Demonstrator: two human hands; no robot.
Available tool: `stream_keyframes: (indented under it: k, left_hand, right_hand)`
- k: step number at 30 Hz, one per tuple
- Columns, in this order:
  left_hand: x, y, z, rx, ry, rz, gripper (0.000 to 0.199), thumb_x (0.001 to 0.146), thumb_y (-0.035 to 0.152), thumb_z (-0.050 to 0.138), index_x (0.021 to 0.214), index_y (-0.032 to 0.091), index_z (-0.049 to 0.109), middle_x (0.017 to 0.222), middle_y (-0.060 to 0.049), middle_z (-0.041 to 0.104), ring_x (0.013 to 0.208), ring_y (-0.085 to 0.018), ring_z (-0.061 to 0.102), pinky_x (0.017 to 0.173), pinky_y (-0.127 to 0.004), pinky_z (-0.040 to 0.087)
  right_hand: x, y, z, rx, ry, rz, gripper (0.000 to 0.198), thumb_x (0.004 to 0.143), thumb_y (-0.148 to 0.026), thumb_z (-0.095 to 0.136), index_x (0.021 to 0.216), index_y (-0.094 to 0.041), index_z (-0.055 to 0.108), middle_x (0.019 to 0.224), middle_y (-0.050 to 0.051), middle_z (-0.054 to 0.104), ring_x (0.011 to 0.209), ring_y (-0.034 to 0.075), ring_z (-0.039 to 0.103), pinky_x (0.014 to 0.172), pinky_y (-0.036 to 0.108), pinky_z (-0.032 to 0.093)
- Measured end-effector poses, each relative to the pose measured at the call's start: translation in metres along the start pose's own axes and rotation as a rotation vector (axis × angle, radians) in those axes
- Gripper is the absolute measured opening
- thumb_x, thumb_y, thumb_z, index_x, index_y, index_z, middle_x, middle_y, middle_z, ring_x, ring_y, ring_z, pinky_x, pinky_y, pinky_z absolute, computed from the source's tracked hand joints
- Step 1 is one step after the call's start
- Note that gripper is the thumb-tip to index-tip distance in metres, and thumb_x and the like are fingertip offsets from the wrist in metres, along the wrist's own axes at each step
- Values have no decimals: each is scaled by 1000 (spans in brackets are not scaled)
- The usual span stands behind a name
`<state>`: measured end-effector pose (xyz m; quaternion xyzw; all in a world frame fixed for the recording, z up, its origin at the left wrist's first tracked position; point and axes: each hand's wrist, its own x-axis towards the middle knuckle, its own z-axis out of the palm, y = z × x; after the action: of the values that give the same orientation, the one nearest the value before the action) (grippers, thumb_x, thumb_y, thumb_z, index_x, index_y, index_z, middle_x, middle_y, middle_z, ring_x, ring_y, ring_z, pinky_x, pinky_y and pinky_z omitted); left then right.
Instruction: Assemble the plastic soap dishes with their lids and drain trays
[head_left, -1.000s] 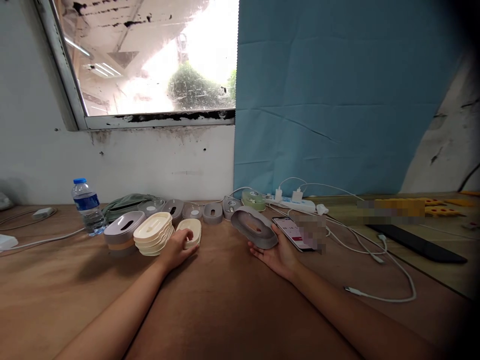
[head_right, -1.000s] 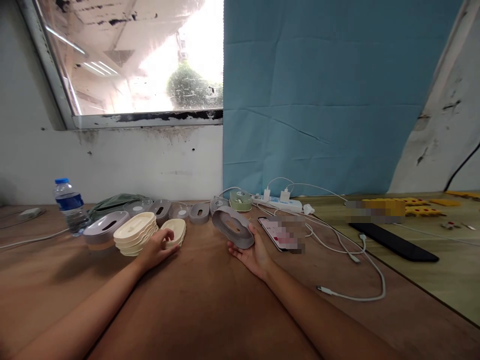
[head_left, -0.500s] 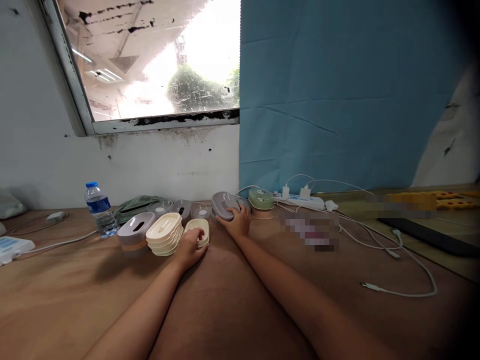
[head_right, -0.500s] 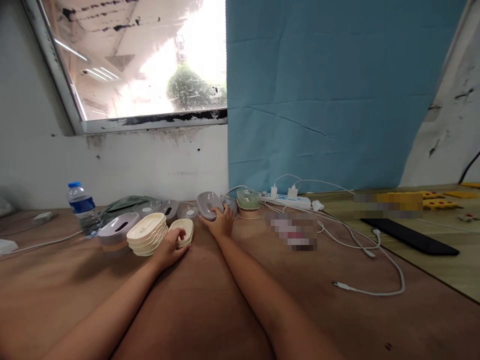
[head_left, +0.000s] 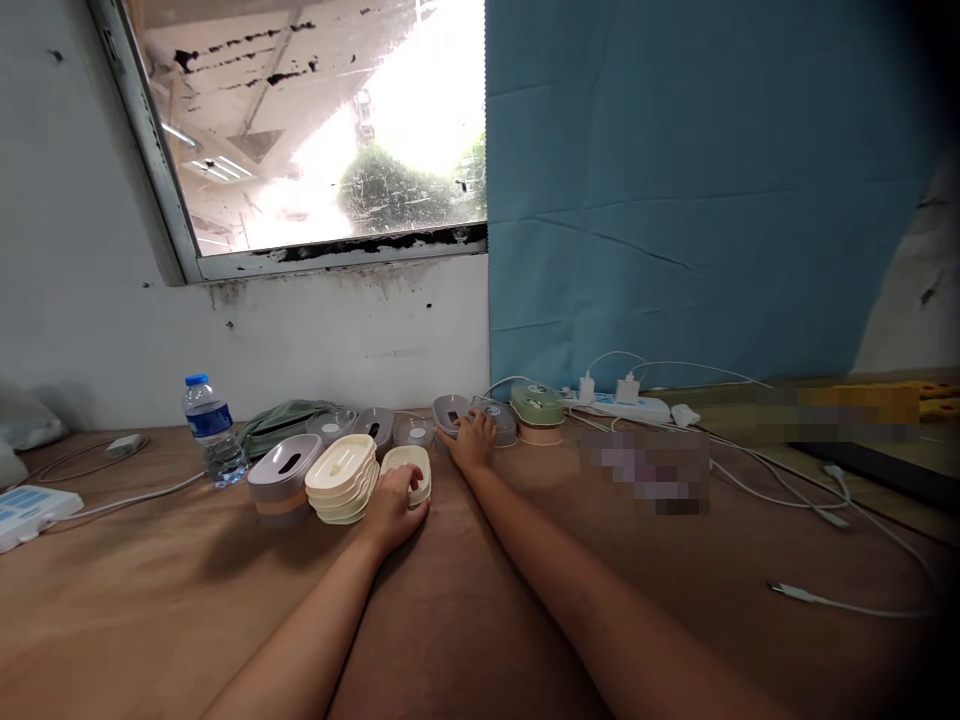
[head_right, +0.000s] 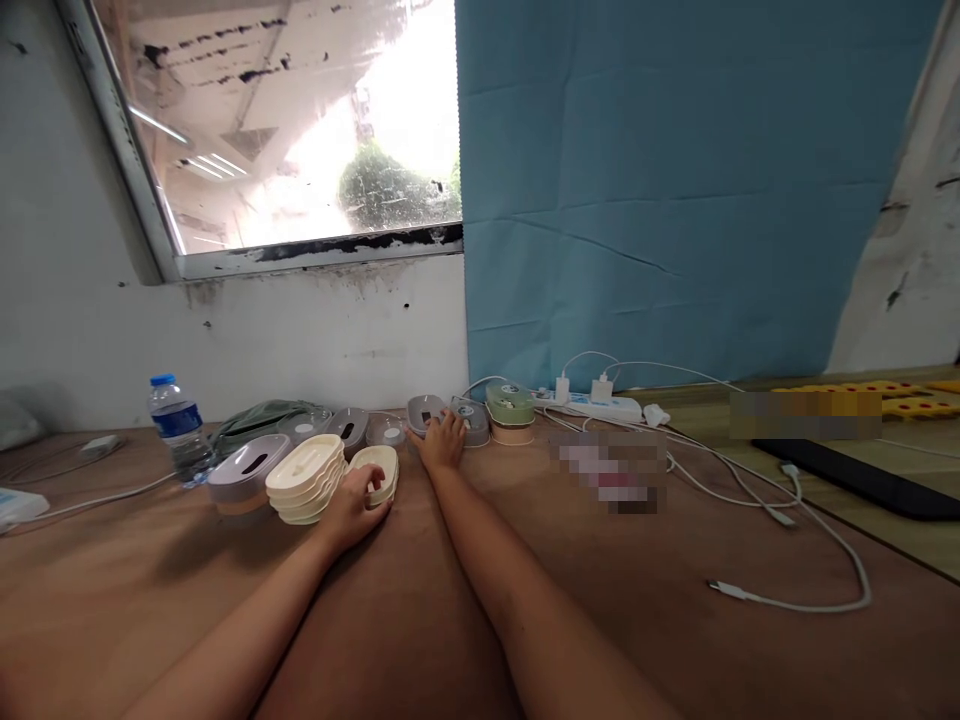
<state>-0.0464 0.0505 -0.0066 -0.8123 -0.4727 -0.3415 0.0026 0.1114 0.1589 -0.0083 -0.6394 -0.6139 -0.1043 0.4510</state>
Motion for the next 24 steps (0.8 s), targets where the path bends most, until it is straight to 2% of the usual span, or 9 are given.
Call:
stream_keyframes:
  k: [6,9,17,24]
  left_hand:
    - [-1,4,-2,23,9,-17,23,65,19,54,87,19,48,77,-2,53,74,-17,49,67,-29,37]
    - [-1,5,-3,44,17,-30,22,65,20,54,87,19,48,76,-2,52,73,-18,48,66,-29,36]
    - [0,8,-3,97,12,-49,20,65,21,53,84,19,47,74,-2,51,72,-18,46,65,-29,35]
    - [1,8,-2,130,-6,-57,18,66,21,53,83,19,48,76,-3,51,74,-19,46,67,-31,35]
  right_hand:
    - [-4,0,2,-41,-58,-24,51,60,-50,62,94,-12,59,114,17,45,105,33,36,89,42,20]
    - [-5,2,0,-46,-68,-28,52,57,-45,65,97,-12,56,114,17,44,104,33,37,89,41,21]
    - [-4,5,-4,-12,-58,-58,29,69,-34,57,92,-15,57,106,13,49,99,28,41,86,37,25]
    - [-3,6,-5,5,-53,-105,29,75,-35,54,97,-17,57,106,12,49,101,27,40,87,38,25]
